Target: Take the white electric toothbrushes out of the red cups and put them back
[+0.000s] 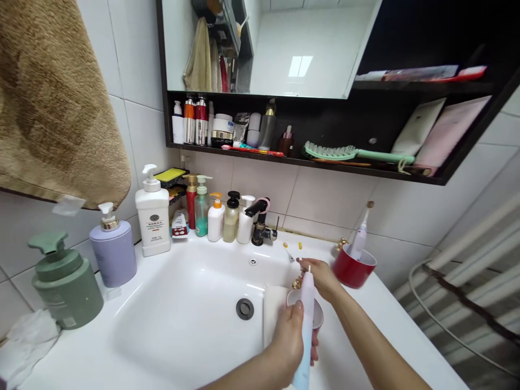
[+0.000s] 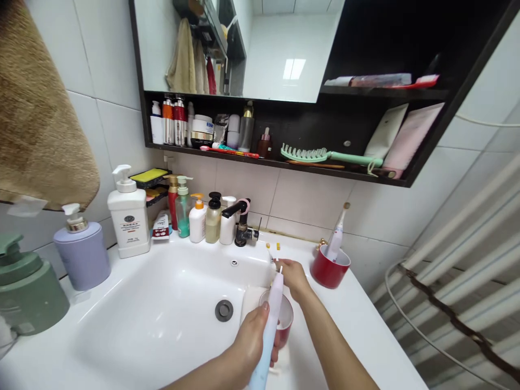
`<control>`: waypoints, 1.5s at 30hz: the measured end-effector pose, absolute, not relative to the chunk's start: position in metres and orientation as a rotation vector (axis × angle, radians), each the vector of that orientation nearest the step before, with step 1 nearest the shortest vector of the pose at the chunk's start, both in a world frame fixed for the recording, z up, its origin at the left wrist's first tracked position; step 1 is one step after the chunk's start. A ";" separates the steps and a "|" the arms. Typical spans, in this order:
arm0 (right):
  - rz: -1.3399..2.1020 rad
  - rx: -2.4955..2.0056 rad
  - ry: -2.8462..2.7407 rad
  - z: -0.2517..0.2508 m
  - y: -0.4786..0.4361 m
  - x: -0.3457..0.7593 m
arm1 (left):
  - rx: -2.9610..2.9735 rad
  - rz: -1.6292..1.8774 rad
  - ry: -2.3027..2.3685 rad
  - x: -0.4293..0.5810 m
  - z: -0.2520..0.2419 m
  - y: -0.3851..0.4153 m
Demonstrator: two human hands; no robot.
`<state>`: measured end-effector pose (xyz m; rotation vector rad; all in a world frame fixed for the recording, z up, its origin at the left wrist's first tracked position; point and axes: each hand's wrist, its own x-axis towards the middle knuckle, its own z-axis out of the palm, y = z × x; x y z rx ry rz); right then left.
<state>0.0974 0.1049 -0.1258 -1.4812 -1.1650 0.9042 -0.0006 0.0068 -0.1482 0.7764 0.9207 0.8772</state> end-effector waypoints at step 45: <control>1.244 -1.125 -0.927 -0.117 0.032 0.115 | 0.945 0.767 0.766 0.005 -0.152 -0.008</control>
